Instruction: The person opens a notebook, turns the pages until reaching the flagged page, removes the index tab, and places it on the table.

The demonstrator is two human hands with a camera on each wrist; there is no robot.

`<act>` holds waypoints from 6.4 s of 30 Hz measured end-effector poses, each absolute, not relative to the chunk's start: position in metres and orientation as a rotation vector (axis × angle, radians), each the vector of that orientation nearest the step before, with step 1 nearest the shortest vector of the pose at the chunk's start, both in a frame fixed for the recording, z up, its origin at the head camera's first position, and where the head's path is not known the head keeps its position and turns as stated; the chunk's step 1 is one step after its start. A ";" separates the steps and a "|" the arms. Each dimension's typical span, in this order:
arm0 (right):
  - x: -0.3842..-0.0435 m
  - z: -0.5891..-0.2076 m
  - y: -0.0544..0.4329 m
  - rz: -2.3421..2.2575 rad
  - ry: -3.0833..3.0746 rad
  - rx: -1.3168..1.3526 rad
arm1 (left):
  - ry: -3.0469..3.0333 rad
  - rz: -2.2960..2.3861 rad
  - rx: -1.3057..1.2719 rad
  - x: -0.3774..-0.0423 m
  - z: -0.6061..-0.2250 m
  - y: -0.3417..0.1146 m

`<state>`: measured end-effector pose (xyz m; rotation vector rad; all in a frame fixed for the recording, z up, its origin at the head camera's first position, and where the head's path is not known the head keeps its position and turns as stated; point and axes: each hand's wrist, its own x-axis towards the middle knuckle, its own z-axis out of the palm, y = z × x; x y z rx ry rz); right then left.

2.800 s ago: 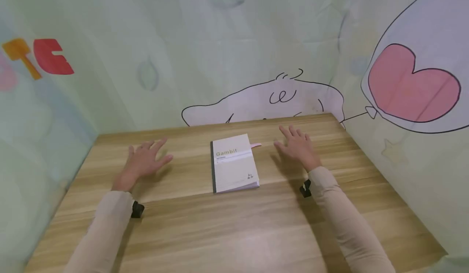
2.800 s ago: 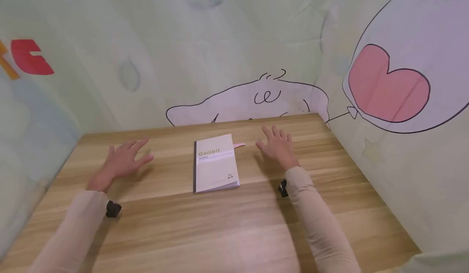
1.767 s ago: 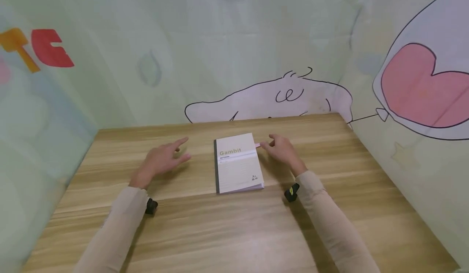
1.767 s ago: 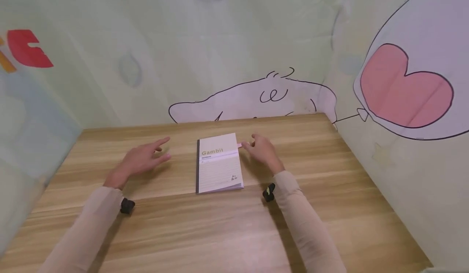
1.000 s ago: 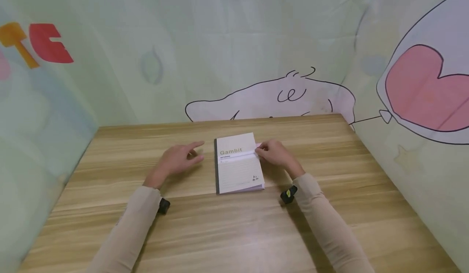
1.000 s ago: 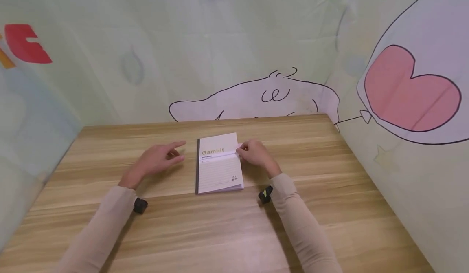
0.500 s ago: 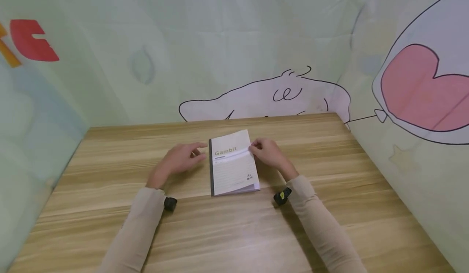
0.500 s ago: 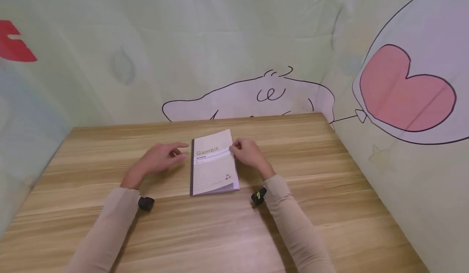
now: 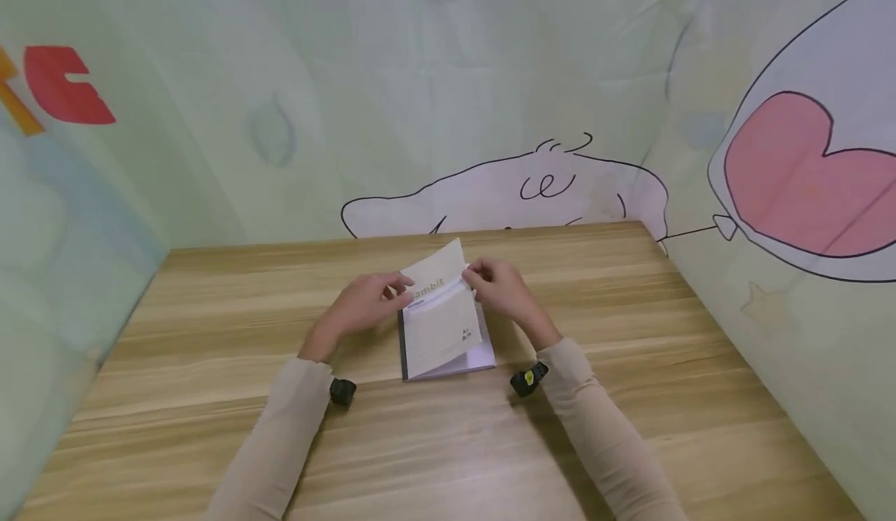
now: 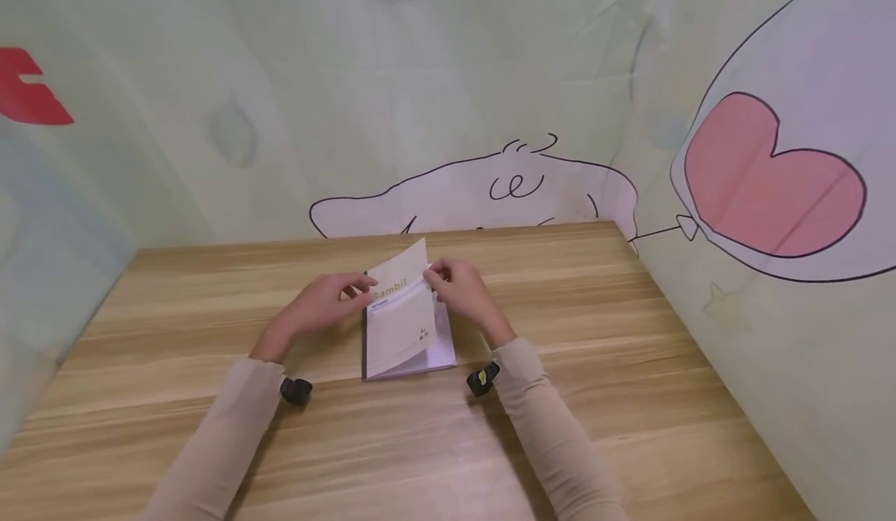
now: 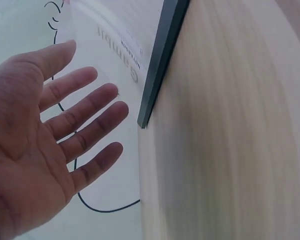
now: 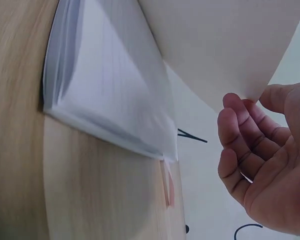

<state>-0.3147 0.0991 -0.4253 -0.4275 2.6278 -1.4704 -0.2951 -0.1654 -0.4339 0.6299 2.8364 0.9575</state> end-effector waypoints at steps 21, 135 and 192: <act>-0.309 -0.426 0.072 -1.525 2.508 -0.710 | 2.863 0.860 0.550 -0.289 -0.445 -0.172; -0.278 -0.439 0.093 -1.221 2.915 -0.414 | 2.865 0.589 0.353 -0.226 -0.448 -0.229; -0.283 -0.437 0.010 -1.634 2.191 -0.325 | 2.865 0.654 0.626 -0.251 -0.438 -0.241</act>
